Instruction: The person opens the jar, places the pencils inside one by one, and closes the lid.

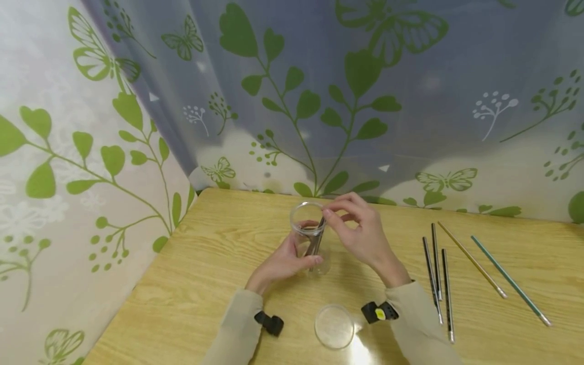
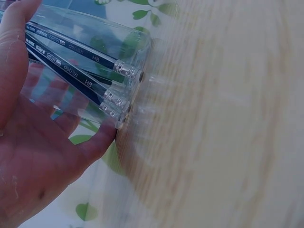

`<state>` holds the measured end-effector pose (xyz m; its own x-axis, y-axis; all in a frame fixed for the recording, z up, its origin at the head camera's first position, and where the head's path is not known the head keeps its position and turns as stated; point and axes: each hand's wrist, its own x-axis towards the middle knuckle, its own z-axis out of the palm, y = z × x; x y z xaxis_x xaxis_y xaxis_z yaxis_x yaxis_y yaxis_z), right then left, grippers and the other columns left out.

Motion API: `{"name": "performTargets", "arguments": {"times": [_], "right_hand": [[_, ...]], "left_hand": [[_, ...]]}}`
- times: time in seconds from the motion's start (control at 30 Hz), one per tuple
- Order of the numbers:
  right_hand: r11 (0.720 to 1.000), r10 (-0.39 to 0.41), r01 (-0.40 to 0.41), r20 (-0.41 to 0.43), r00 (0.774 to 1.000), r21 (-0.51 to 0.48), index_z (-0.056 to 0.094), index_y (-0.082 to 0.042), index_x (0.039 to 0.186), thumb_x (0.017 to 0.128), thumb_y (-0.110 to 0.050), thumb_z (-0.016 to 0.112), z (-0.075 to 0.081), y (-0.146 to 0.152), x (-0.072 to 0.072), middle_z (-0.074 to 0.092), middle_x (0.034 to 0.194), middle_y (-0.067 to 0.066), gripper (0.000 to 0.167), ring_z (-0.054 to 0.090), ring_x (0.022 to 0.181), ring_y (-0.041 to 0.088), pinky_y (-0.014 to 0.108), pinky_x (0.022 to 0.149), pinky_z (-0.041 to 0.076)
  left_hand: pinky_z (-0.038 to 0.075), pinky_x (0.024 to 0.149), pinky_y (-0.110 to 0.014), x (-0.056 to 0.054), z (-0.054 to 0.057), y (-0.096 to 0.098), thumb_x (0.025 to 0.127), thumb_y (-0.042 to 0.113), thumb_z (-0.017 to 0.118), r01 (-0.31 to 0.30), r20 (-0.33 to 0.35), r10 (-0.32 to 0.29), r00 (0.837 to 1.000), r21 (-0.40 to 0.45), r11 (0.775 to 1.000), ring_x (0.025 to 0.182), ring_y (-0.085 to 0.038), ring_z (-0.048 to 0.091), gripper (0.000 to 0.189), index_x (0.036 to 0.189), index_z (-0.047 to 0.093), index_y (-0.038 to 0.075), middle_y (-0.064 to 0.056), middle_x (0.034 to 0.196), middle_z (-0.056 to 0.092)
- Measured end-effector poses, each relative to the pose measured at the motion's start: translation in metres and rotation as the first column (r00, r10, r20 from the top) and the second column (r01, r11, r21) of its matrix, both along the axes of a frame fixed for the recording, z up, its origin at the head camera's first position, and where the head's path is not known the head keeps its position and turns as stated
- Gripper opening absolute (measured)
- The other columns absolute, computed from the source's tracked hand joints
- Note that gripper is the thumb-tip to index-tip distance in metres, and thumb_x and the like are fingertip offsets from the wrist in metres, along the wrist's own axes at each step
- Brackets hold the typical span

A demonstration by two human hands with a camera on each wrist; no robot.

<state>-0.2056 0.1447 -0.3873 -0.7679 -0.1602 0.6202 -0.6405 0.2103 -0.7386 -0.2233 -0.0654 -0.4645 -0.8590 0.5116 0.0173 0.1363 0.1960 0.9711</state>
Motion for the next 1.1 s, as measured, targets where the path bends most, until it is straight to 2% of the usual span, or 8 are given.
{"name": "performTargets", "arguments": {"times": [0.1, 0.33, 0.43, 0.63, 0.77, 0.97, 1.1], "right_hand": [[1.0, -0.008, 0.008, -0.003, 1.0, 0.004, 0.076, -0.001, 0.106, 0.094, 0.007, 0.064, -0.001, 0.005, 0.002, 0.067, 0.107, -0.003, 0.019, 0.064, 0.096, 0.003, 0.015, 0.079, 0.054], [0.998, -0.05, 0.048, 0.023, 0.998, 0.05, 0.074, -0.003, 0.109, 0.094, 0.006, 0.065, -0.003, 0.026, 0.007, 0.068, 0.108, -0.002, 0.02, 0.065, 0.096, 0.002, 0.014, 0.079, 0.054], [0.995, -0.07, 0.067, 0.031, 0.997, 0.077, 0.074, -0.003, 0.111, 0.094, 0.006, 0.065, -0.004, 0.036, 0.01, 0.068, 0.109, -0.002, 0.021, 0.065, 0.098, 0.001, 0.013, 0.08, 0.054], [0.986, -0.121, 0.113, 0.061, 0.991, 0.122, 0.073, -0.005, 0.115, 0.095, 0.004, 0.066, -0.009, 0.056, 0.017, 0.066, 0.111, -0.014, 0.023, 0.064, 0.1, -0.002, 0.011, 0.081, 0.053], [0.981, -0.152, 0.141, 0.076, 0.985, 0.131, 0.072, -0.006, 0.118, 0.094, 0.004, 0.067, -0.014, 0.068, 0.022, 0.067, 0.113, -0.018, 0.026, 0.063, 0.103, -0.003, 0.009, 0.082, 0.051], [0.971, -0.2, 0.185, 0.089, 0.976, 0.148, 0.072, -0.008, 0.12, 0.094, 0.004, 0.068, -0.019, 0.087, 0.027, 0.069, 0.117, -0.008, 0.029, 0.063, 0.105, -0.001, 0.008, 0.082, 0.05], [0.961, -0.237, 0.22, 0.092, 0.967, 0.166, 0.071, -0.005, 0.12, 0.093, 0.003, 0.068, -0.021, 0.097, 0.031, 0.068, 0.116, -0.016, 0.028, 0.062, 0.104, -0.003, 0.007, 0.08, 0.05]], "left_hand": [[0.021, 0.124, -0.062, 0.0, -0.001, 0.0, 0.092, 0.022, 0.078, -0.001, -0.007, 0.001, 1.0, -0.004, 1.0, 0.151, -0.025, 0.036, 0.079, 0.156, 0.032, 0.022, 0.004, 0.156, 0.048], [0.026, 0.121, -0.061, 0.001, -0.001, 0.001, 0.091, 0.024, 0.078, -0.005, -0.015, 0.005, 1.0, -0.015, 1.0, 0.148, -0.026, 0.04, 0.074, 0.15, 0.035, 0.036, 0.003, 0.154, 0.049], [0.026, 0.121, -0.062, 0.001, -0.001, 0.001, 0.091, 0.023, 0.078, -0.004, -0.016, 0.004, 1.0, -0.011, 1.0, 0.149, -0.027, 0.039, 0.074, 0.151, 0.035, 0.035, 0.002, 0.155, 0.049], [0.026, 0.12, -0.065, 0.002, -0.002, 0.0, 0.092, 0.023, 0.078, -0.007, -0.006, 0.007, 1.0, -0.015, 1.0, 0.15, -0.03, 0.038, 0.078, 0.155, 0.033, 0.024, -0.001, 0.156, 0.048], [0.027, 0.119, -0.064, 0.004, -0.002, -0.001, 0.092, 0.023, 0.078, -0.011, 0.007, 0.011, 1.0, -0.012, 1.0, 0.15, -0.029, 0.038, 0.077, 0.155, 0.033, 0.026, 0.0, 0.156, 0.048], [0.026, 0.12, -0.064, 0.004, -0.002, -0.001, 0.091, 0.023, 0.078, -0.014, 0.012, 0.014, 1.0, -0.002, 1.0, 0.15, -0.028, 0.038, 0.077, 0.154, 0.035, 0.027, 0.003, 0.154, 0.05], [0.026, 0.12, -0.064, 0.004, -0.002, -0.001, 0.091, 0.024, 0.079, -0.017, 0.007, 0.017, 1.0, -0.004, 1.0, 0.15, -0.027, 0.039, 0.075, 0.152, 0.037, 0.032, 0.005, 0.154, 0.05]]}}
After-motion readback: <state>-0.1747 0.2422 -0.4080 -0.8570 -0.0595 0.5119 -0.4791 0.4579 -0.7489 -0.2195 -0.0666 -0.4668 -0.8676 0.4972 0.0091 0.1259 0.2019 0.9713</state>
